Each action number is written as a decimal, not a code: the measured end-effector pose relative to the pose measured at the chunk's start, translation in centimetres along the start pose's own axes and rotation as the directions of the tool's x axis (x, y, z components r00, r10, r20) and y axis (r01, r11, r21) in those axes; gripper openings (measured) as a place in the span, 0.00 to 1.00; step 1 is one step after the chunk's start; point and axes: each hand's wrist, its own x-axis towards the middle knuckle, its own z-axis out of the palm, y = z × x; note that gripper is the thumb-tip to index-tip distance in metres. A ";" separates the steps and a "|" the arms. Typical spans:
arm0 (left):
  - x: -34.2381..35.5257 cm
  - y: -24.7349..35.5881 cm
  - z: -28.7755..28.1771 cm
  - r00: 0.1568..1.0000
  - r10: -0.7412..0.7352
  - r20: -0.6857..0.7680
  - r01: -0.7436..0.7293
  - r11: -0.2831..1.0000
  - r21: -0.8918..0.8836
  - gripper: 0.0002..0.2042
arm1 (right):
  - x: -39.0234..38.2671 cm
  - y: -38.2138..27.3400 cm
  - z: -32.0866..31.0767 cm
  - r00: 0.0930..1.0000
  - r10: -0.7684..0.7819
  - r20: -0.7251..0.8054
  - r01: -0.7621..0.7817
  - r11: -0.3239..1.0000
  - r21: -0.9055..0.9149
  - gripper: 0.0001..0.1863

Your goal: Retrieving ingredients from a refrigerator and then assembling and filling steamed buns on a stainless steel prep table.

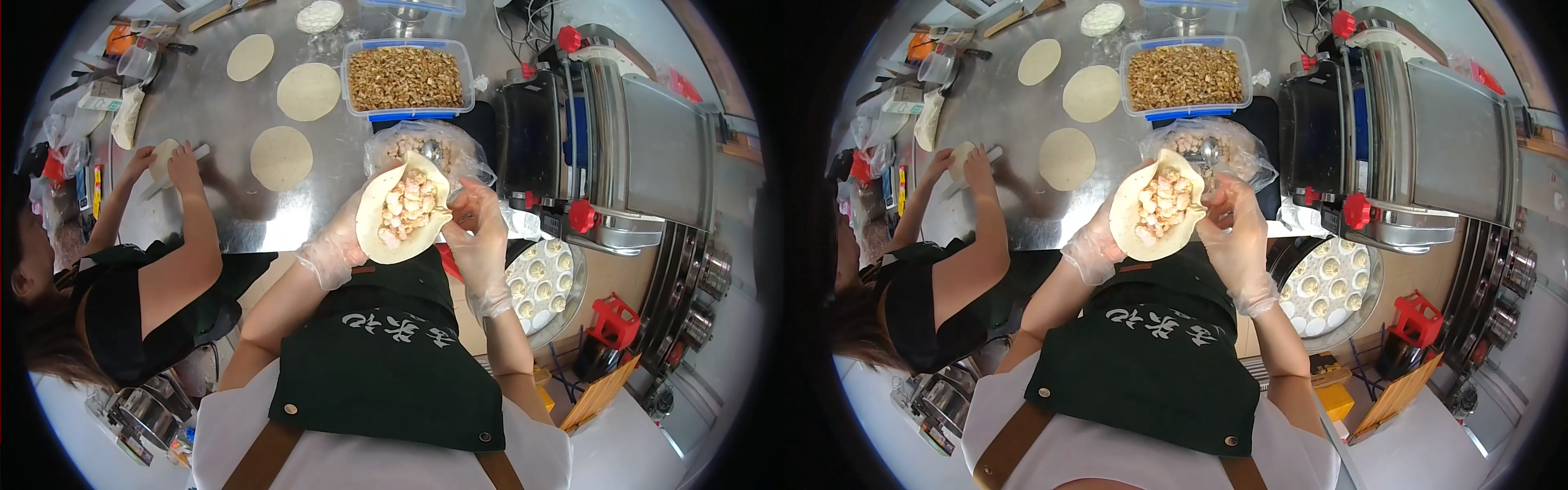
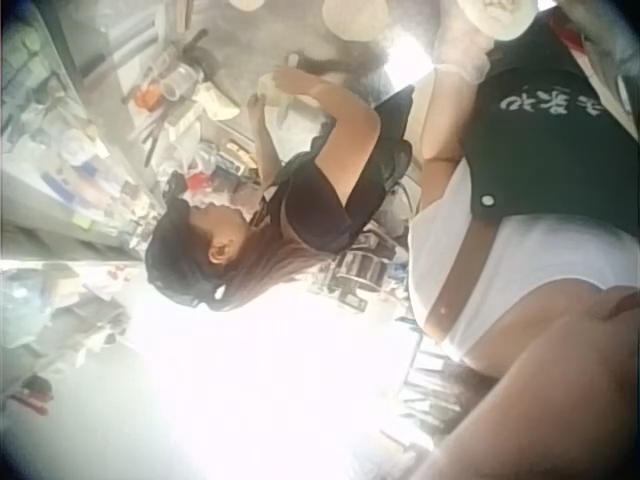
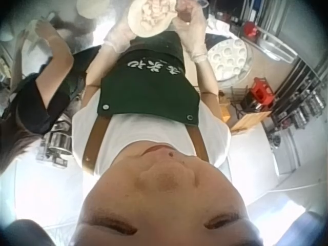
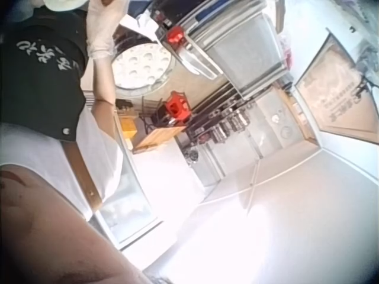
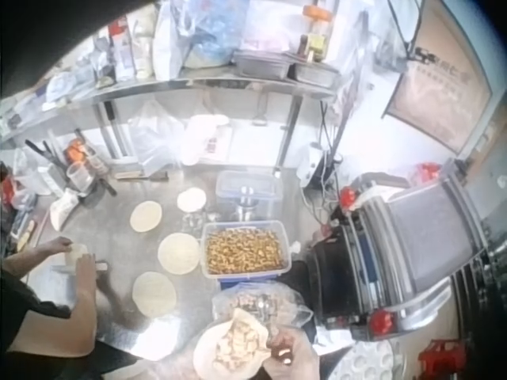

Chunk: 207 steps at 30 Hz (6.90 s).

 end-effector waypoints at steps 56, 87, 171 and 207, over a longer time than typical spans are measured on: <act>-0.4 0.5 5.9 0.948 0.105 -0.299 0.182 0.593 0.785 0.17 | -1.2 3.1 0.2 0.975 0.106 0.198 -0.197 0.823 0.533 0.24; 0.0 1.9 9.0 0.981 0.002 -0.196 0.196 -0.030 0.980 0.20 | -0.5 2.0 -1.1 0.986 0.082 0.145 -0.116 0.963 0.242 0.13; -2.4 -3.1 3.3 0.885 0.460 -0.074 -0.216 0.546 0.810 0.16 | -1.9 1.5 1.2 0.961 -0.277 -0.013 0.277 0.961 0.013 0.17; -3.9 -0.7 6.4 0.958 0.259 0.124 -0.221 0.392 0.893 0.25 | -1.7 0.7 0.8 0.913 -0.402 -0.067 0.396 0.914 -0.082 0.11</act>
